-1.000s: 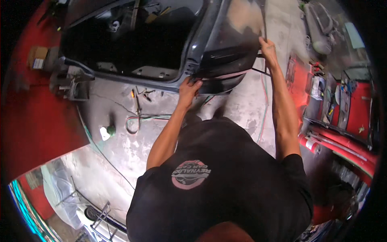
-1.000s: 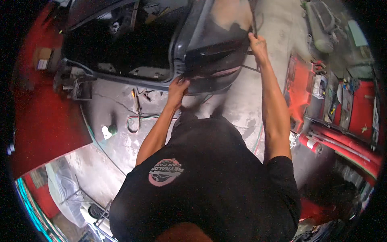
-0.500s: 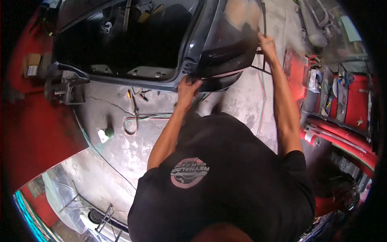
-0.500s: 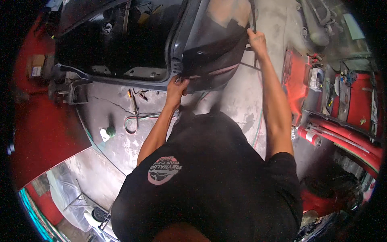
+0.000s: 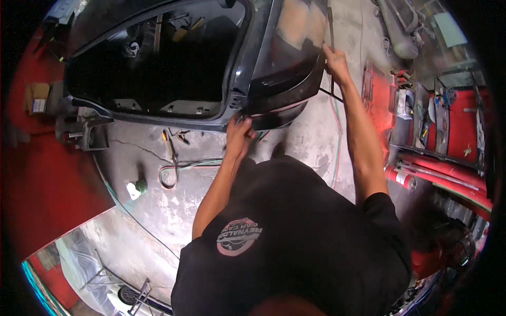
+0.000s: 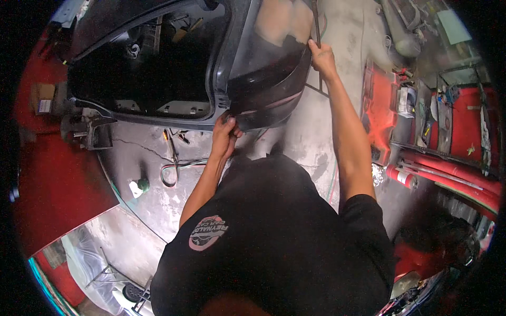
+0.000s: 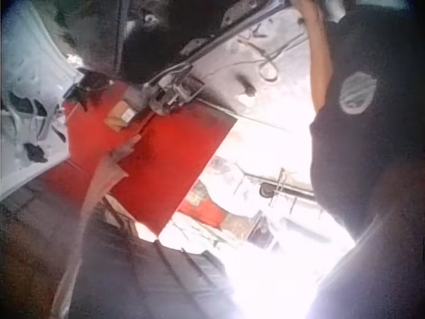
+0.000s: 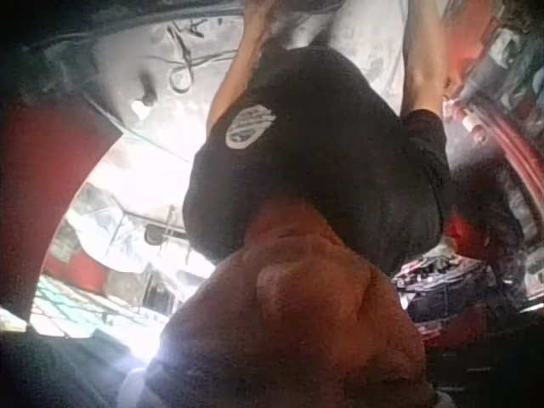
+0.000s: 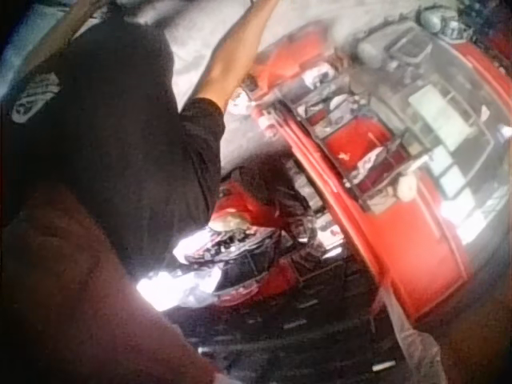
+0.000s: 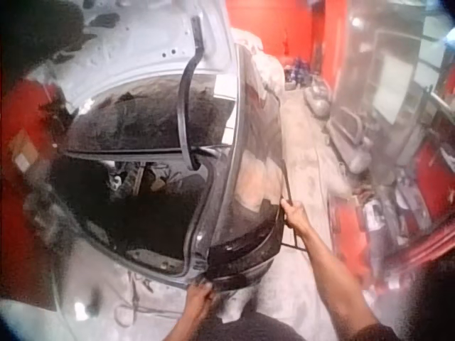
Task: The person removes a tail light assembly from a vehicle using a screwdriver and by hand, then handles the wiring and begins installing a replacement part.
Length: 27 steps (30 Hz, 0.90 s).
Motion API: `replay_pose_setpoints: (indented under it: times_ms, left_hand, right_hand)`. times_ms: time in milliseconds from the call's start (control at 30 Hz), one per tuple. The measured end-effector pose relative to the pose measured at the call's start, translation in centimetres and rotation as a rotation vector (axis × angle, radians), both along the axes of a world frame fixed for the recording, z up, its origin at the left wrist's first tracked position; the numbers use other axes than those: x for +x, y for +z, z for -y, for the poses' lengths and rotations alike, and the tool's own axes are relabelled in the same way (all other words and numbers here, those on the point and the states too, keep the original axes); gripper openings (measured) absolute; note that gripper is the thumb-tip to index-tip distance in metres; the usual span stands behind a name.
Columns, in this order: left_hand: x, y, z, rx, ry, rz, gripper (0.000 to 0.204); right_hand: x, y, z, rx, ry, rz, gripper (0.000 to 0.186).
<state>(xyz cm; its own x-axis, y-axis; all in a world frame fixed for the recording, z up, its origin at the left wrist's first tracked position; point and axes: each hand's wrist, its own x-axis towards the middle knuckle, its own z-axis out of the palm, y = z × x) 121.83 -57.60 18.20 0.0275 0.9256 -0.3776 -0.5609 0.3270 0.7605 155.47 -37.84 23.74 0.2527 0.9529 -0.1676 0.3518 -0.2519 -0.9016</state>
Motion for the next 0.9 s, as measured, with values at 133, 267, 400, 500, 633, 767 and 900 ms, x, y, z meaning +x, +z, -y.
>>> replay_pose_setpoints:
  times_ms: [133,267,400,500,633,767,900]
  left_hand:
    - [-0.4,0.6,0.1,-0.005,-0.026,0.218,0.062]
    - [-1.0,2.8,-0.9,0.032,-0.150,-0.241,0.049]
    - [-0.6,3.0,-1.3,0.122,-0.161,-0.526,0.048]
    - [-1.0,0.1,-1.7,0.280,-0.108,-0.640,0.045]
    - [-1.3,2.2,-1.9,0.335,-0.182,-0.833,0.038]
    - [-1.4,2.7,-2.0,0.378,-0.177,-0.949,0.033]
    - [-2.3,1.4,-1.3,0.464,-0.155,-1.007,0.031]
  right_hand:
    - [-0.8,-2.3,-0.1,0.181,-0.120,0.129,0.046]
    - [-0.7,0.0,0.9,0.064,-0.069,0.087,0.043]
    - [-0.9,-0.2,0.0,0.040,-0.100,-0.071,0.039]
    - [-1.0,-0.1,-1.0,0.131,-0.050,0.081,0.044]
    - [-3.3,-0.4,-0.5,0.200,-0.261,0.298,0.047]
    - [-3.7,-1.2,-0.6,0.257,-0.362,0.318,0.045]
    - [-4.2,-0.6,1.4,0.271,-0.338,0.389,0.043]
